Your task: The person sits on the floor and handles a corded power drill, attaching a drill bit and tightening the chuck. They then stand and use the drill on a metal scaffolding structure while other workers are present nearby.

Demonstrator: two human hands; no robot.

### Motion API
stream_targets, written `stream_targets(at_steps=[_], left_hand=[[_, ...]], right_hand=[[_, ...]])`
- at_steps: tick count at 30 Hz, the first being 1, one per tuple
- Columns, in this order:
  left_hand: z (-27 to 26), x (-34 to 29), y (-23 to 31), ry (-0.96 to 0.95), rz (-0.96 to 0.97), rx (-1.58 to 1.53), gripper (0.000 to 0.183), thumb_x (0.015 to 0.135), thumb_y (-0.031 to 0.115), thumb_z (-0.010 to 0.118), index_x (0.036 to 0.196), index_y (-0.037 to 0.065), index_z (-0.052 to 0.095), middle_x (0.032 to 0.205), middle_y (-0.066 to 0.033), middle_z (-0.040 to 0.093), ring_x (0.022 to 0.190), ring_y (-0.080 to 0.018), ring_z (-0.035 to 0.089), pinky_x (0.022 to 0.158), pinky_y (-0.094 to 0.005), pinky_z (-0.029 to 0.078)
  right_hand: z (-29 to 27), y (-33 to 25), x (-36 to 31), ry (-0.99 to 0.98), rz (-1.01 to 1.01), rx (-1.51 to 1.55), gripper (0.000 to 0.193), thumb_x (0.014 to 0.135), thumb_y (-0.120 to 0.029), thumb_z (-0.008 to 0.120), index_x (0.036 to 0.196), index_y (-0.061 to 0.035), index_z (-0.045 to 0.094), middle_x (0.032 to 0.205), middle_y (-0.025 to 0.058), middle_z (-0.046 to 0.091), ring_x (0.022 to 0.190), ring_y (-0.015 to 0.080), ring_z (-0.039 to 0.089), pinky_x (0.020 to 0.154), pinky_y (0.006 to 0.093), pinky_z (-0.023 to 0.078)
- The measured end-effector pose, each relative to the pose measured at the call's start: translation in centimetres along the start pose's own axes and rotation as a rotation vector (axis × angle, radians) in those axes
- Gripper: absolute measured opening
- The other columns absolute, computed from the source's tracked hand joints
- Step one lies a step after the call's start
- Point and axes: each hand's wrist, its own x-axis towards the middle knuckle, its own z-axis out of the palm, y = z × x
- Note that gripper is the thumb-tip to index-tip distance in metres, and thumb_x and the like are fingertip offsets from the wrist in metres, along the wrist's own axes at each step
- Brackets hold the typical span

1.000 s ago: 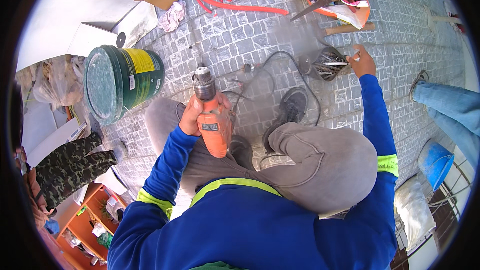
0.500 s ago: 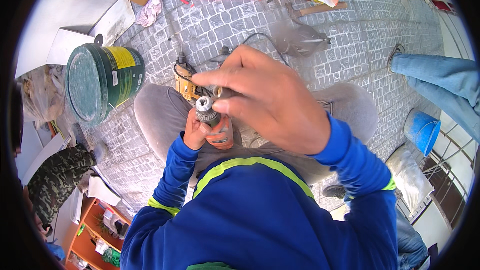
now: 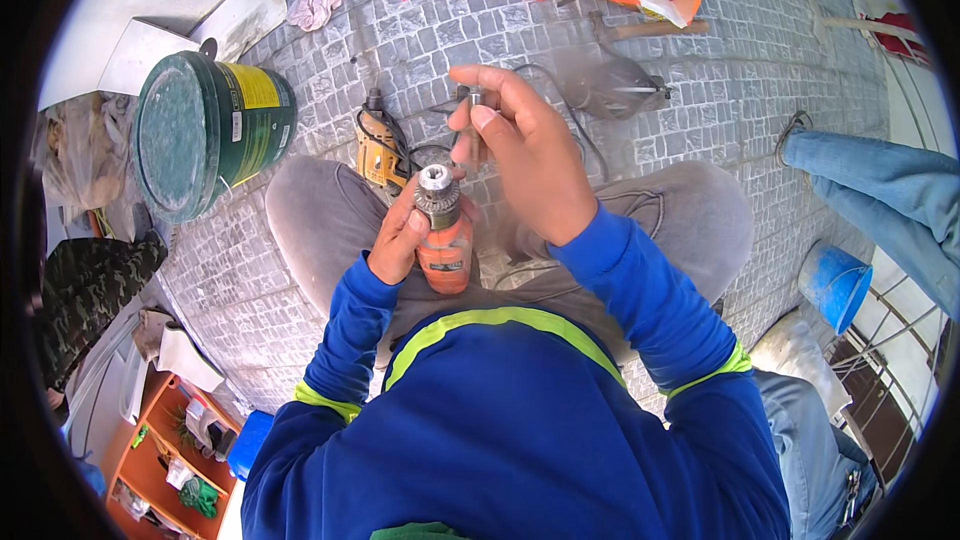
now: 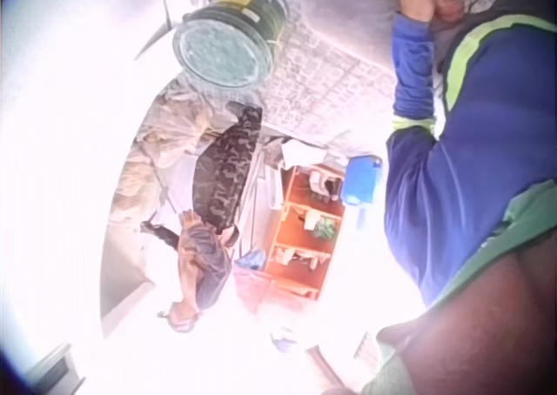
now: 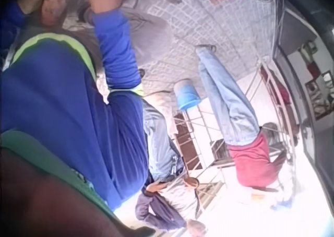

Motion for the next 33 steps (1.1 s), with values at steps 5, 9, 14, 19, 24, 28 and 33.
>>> stream_targets(at_steps=[5, 9, 14, 19, 24, 28, 33], left_hand=[[-1.0, 0.1, -0.2, 0.022, 0.152, 0.028, 0.073, 0.096, 0.058, 0.052, 0.137, -0.001, 0.041, 0.11, -0.0112, 0.062, 0.1, -0.0175, 0.06, 0.088, -0.0323, 0.05], [-0.7, 0.0, -0.5, 0.013, 0.004, -0.014, 0.077, 0.095, 0.061, 0.051, 0.138, -0.002, 0.043, 0.112, -0.0115, 0.062, 0.098, -0.0174, 0.061, 0.085, -0.0326, 0.052], [-0.2, 0.8, -0.3, 0.066, -0.01, -0.132, 0.077, 0.098, 0.06, 0.045, 0.143, -0.002, 0.04, 0.124, -0.012, 0.058, 0.104, -0.0191, 0.062, 0.09, -0.033, 0.051], [0.1, 1.1, 0.3, 0.054, 0.094, 0.102, 0.085, 0.096, 0.066, 0.044, 0.147, -0.002, 0.037, 0.129, -0.0112, 0.054, 0.11, -0.0183, 0.058, 0.092, -0.0337, 0.05], [-1.2, 1.4, 1.0, -0.187, -0.033, -0.212, 0.075, 0.098, 0.055, 0.05, 0.146, -0.001, 0.036, 0.127, -0.0089, 0.053, 0.11, -0.0173, 0.057, 0.094, -0.0339, 0.048], [-0.7, 1.6, 0.5, 0.003, 0.105, -0.085, 0.058, 0.101, 0.039, 0.052, 0.142, 0.0, 0.04, 0.125, -0.0087, 0.054, 0.11, -0.0181, 0.057, 0.093, -0.0344, 0.049], [-0.6, 1.4, 0.6, 0.056, 0.086, -0.098, 0.047, 0.101, 0.029, 0.053, 0.139, 0.001, 0.043, 0.123, -0.0097, 0.055, 0.108, -0.0188, 0.059, 0.092, -0.0347, 0.049]], right_hand=[[-0.8, 1.2, 0.2, -0.273, 0.098, -0.342, 0.029, 0.099, -0.015, 0.054, 0.125, -0.0038, 0.062, 0.099, -0.0006, 0.057, 0.074, 0.004, 0.043, 0.069, 0.019, 0.038], [-0.4, 1.7, -0.2, -0.325, -0.037, -0.518, 0.031, 0.089, -0.025, 0.072, 0.115, -0.0072, 0.069, 0.09, -0.0023, 0.052, 0.071, 0.0061, 0.041, 0.064, 0.0232, 0.037], [-0.1, 1.8, -0.1, -0.335, -0.098, -0.514, 0.033, 0.081, -0.029, 0.081, 0.107, -0.0103, 0.072, 0.085, -0.0011, 0.047, 0.069, 0.0097, 0.041, 0.06, 0.0268, 0.036], [-0.5, 1.9, 0.2, -0.286, -0.095, -0.695, 0.038, 0.08, -0.035, 0.079, 0.107, -0.0093, 0.073, 0.089, 0.0058, 0.051, 0.074, 0.0163, 0.052, 0.066, 0.0291, 0.045], [-0.4, 1.9, 0.6, -0.367, -0.096, -0.556, 0.035, 0.081, -0.028, 0.08, 0.109, -0.0089, 0.073, 0.088, 0.0005, 0.047, 0.07, 0.0116, 0.043, 0.06, 0.028, 0.037], [-0.4, 1.7, 0.7, -0.33, -0.066, -0.611, 0.036, 0.081, -0.032, 0.077, 0.108, -0.0081, 0.072, 0.087, 0.0062, 0.048, 0.076, 0.0186, 0.053, 0.067, 0.0311, 0.045], [-0.5, 2.1, 0.9, -0.346, -0.146, -0.691, 0.036, 0.081, -0.03, 0.076, 0.11, -0.0089, 0.072, 0.09, 0.007, 0.05, 0.078, 0.021, 0.055, 0.068, 0.0333, 0.046]])
